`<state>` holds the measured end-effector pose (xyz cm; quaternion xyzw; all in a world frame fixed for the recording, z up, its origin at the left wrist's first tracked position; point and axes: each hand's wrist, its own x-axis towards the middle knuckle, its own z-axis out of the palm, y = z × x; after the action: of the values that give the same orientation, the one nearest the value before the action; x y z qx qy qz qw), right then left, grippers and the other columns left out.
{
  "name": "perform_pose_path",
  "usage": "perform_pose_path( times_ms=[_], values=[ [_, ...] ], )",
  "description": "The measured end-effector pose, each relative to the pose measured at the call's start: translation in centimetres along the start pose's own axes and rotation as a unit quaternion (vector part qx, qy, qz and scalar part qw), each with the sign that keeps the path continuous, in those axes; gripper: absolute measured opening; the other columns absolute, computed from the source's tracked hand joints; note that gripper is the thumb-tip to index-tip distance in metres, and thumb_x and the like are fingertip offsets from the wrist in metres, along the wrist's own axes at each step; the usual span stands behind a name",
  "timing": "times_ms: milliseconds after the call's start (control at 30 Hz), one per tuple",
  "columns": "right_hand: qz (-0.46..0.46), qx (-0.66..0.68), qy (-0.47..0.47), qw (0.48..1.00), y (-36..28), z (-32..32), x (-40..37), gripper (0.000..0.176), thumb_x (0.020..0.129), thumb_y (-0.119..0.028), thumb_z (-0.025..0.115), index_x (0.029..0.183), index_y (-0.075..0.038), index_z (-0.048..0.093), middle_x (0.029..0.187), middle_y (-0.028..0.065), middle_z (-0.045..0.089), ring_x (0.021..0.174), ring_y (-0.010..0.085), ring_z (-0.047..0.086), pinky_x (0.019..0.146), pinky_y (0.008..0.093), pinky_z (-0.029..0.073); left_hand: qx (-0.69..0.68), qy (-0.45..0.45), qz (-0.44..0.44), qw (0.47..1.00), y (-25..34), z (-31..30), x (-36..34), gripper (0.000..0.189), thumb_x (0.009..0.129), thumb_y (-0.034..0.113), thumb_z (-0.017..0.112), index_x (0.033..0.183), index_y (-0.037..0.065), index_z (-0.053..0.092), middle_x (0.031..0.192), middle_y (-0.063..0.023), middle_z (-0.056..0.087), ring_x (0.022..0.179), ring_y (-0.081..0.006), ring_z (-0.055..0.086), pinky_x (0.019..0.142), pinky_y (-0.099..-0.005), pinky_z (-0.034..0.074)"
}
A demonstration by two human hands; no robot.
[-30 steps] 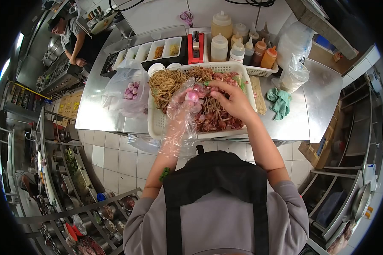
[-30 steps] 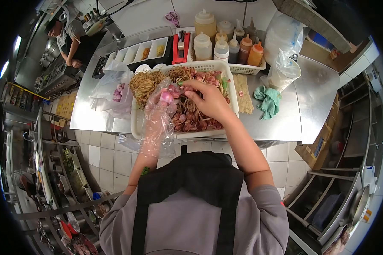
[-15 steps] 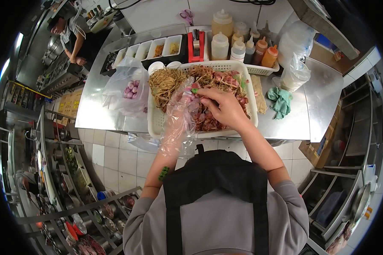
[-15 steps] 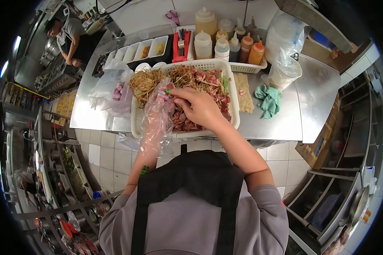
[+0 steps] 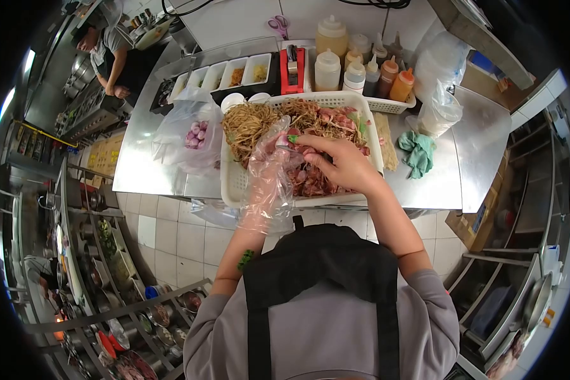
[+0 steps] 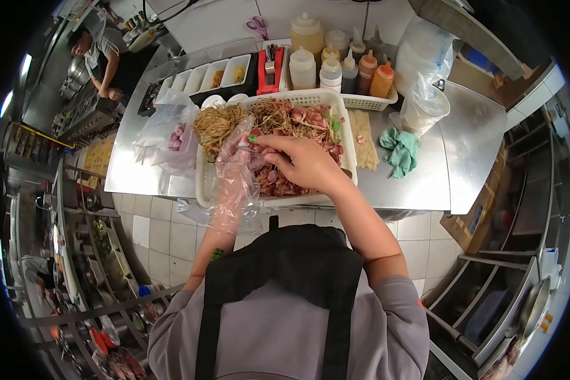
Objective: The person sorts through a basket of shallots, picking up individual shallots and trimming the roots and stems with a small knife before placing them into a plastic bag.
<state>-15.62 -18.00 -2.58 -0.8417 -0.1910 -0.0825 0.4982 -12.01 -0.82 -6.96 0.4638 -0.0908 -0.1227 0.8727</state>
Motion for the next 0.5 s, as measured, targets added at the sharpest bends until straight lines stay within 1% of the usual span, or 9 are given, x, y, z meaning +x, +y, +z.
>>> perform_pose_path(
  times_ms=[33,100,267,333,400,433,467,500],
  values=[
    [0.001,0.000,0.001,1.000,0.2,0.1,0.0,0.031,0.086,-0.010,0.058,0.117,-0.006,0.057,0.102,0.0161,0.064,0.092,0.0317,0.062,0.081,0.0346,0.046,0.000,-0.007,-0.014,1.000,0.2,0.1,-0.2,0.038,0.087,0.013,0.060,0.123,0.004,0.049,0.114,-0.0117,0.058,0.089,-0.0202,0.063,0.060,-0.0310,0.056],
    [-0.015,-0.034,0.014,0.999,0.5,0.3,0.0,0.030,0.087,-0.015,0.057,0.116,-0.011,0.057,0.101,0.0122,0.064,0.089,0.0314,0.062,0.076,0.0366,0.048,0.007,-0.006,-0.012,1.000,0.3,0.2,-0.2,0.038,0.086,0.011,0.060,0.122,0.004,0.050,0.113,-0.0112,0.058,0.089,-0.0197,0.063,0.060,-0.0306,0.056],
    [-0.029,-0.057,0.043,0.997,0.5,0.7,0.3,0.029,0.087,-0.015,0.057,0.115,-0.011,0.058,0.104,0.0123,0.063,0.090,0.0317,0.061,0.076,0.0367,0.048,0.043,-0.003,-0.013,0.999,0.8,0.7,-0.4,0.036,0.085,0.007,0.060,0.119,0.003,0.052,0.111,-0.0106,0.059,0.089,-0.0184,0.063,0.063,-0.0301,0.056],
    [-0.036,-0.063,0.053,0.996,0.5,0.8,0.3,0.028,0.087,-0.015,0.057,0.114,-0.011,0.059,0.104,0.0129,0.063,0.090,0.0318,0.061,0.076,0.0363,0.048,0.035,0.007,0.015,0.999,0.5,0.8,-0.2,0.036,0.084,0.005,0.061,0.119,0.002,0.052,0.109,-0.0107,0.060,0.090,-0.0181,0.062,0.066,-0.0303,0.055],
    [0.007,0.062,0.043,0.997,0.5,0.8,0.3,0.027,0.088,-0.016,0.057,0.114,-0.009,0.059,0.106,0.0121,0.063,0.093,0.0265,0.062,0.081,0.0335,0.047,0.042,-0.009,0.029,0.999,0.0,0.1,0.2,0.038,0.084,0.005,0.060,0.120,0.002,0.051,0.108,-0.0109,0.060,0.090,-0.0187,0.062,0.067,-0.0307,0.055],
    [0.006,0.062,0.043,0.997,0.8,0.8,0.3,0.027,0.088,-0.016,0.057,0.114,-0.009,0.059,0.106,0.0121,0.063,0.093,0.0265,0.062,0.081,0.0335,0.047,0.049,-0.024,0.044,0.998,-0.1,-0.1,0.3,0.039,0.084,0.004,0.060,0.122,0.002,0.051,0.108,-0.0112,0.060,0.091,-0.0192,0.062,0.069,-0.0311,0.054],
    [0.035,0.104,0.032,0.993,1.4,0.6,0.4,0.027,0.089,-0.017,0.056,0.114,-0.007,0.058,0.107,0.0110,0.063,0.096,0.0231,0.061,0.084,0.0322,0.045,0.049,-0.024,0.044,0.998,-0.3,-0.2,0.0,0.039,0.084,0.004,0.060,0.122,0.002,0.051,0.108,-0.0112,0.060,0.091,-0.0192,0.062,0.069,-0.0311,0.054],
    [0.064,0.146,0.021,0.987,1.8,0.5,0.4,0.028,0.090,-0.018,0.056,0.115,-0.006,0.058,0.108,0.0099,0.063,0.098,0.0197,0.059,0.088,0.0310,0.043,0.038,-0.025,0.026,0.999,0.4,0.7,-0.6,0.040,0.084,0.004,0.060,0.122,0.001,0.050,0.108,-0.0111,0.060,0.091,-0.0196,0.062,0.068,-0.0311,0.054]
  ],
)
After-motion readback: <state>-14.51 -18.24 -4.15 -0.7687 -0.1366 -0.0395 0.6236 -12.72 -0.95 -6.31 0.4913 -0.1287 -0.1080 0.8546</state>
